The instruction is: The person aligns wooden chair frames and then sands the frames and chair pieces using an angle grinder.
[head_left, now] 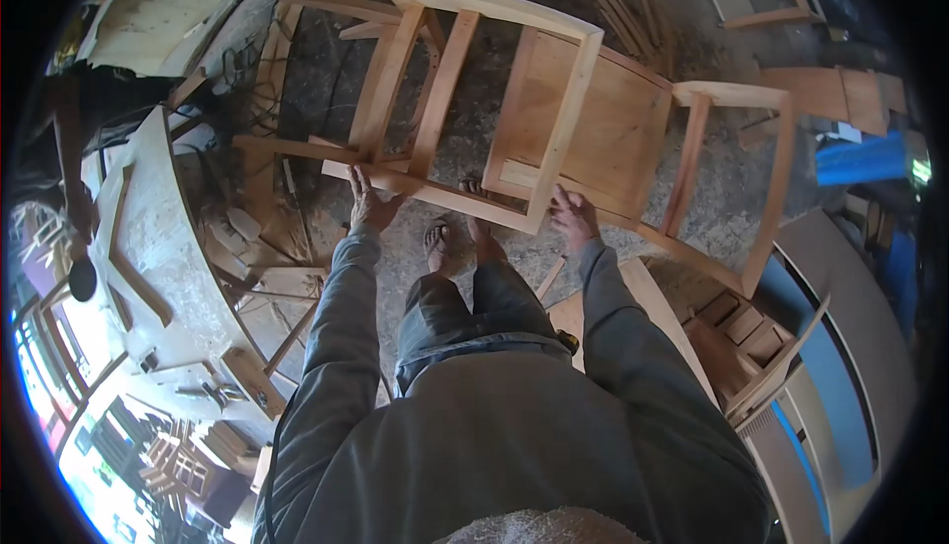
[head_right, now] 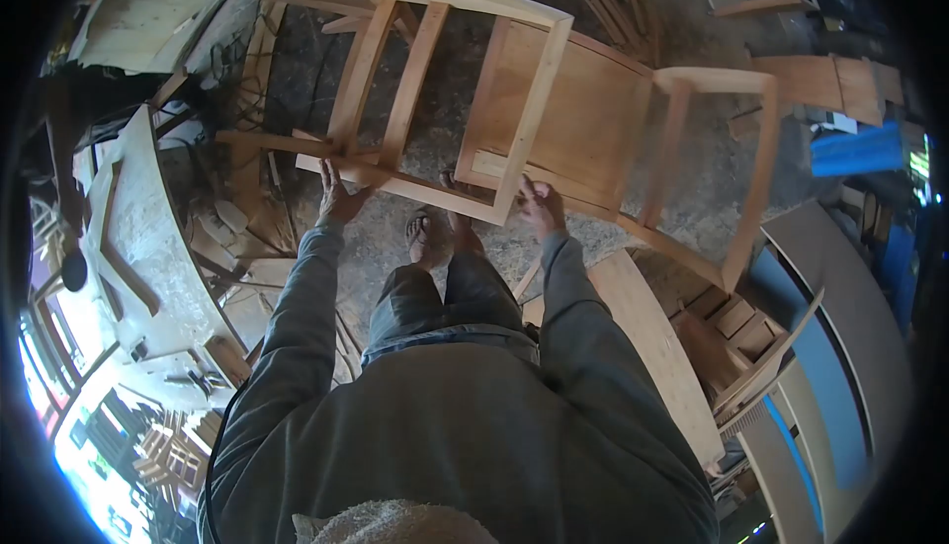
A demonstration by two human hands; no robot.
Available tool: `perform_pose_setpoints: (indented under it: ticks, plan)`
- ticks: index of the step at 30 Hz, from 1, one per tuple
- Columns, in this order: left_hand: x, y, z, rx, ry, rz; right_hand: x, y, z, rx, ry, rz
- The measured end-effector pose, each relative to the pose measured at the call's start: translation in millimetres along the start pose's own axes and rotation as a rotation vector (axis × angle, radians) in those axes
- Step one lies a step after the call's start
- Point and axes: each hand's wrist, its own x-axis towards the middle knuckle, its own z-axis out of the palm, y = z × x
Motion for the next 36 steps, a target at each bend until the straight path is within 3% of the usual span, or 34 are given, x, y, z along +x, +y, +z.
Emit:
perform_pose_setpoints:
  ticks: [2, 4, 6, 8, 10, 12, 15, 16, 19, 23, 27, 30, 33, 36]
  plan:
    - [0.6, -5.4, 0.1, -0.026, -0.010, 0.023, -7.6, -4.9, -38.9, 0.057, 0.122, -0.110]
    - [9.3, -17.9, 1.7, -0.004, -0.022, 0.055, 16.5, 11.6, -114.0, -0.300, 0.326, -0.549]
    - [16.2, -28.4, 2.6, 0.030, -0.043, 0.074, -38.0, -39.6, -151.8, -0.366, 0.514, -0.806]
    - [26.0, -39.7, 3.4, 0.037, -0.045, 0.080, -69.5, -76.6, -199.7, -0.755, 0.913, -1.006]
    - [25.0, -38.4, 3.3, -0.001, -0.035, 0.079, -129.2, -127.6, -217.9, -0.867, 1.058, -1.089]
    - [10.6, -36.4, 0.1, -0.074, -0.018, 0.066, -162.2, -154.1, -256.6, -1.067, 1.100, -0.801]
    - [-10.8, -46.6, 20.3, 0.010, -0.011, -0.082, -167.5, -154.9, -288.2, -1.177, 1.228, -0.627]
    - [-1.3, -82.2, 47.6, 0.036, -0.085, -0.112, -160.8, -153.0, -298.7, -1.129, 1.175, -0.584]
    - [-75.8, -50.1, 59.0, -0.695, -0.110, -0.552, -136.2, -145.8, -332.9, -1.023, 0.991, -0.498]
    - [-149.6, -25.3, 80.8, -0.830, -0.269, -0.824, -149.8, -163.5, -333.9, -0.846, 0.737, -0.462]
    - [-188.2, -3.6, 123.2, -0.807, -0.308, -0.790, -100.9, -150.0, -376.0, -0.547, 0.580, -0.535]
    - [-198.2, 44.0, 137.7, -0.739, -0.191, -0.735, -76.5, -149.6, -392.6, -0.369, 0.510, -0.322]
    - [-192.2, 74.7, 144.1, -0.735, -0.129, -0.689, -66.4, -156.8, -389.0, -0.351, 0.524, -0.376]
    - [-180.1, 86.1, 143.1, -0.829, -0.176, -0.610, -51.0, -152.6, -399.6, -0.523, 0.579, -0.391]
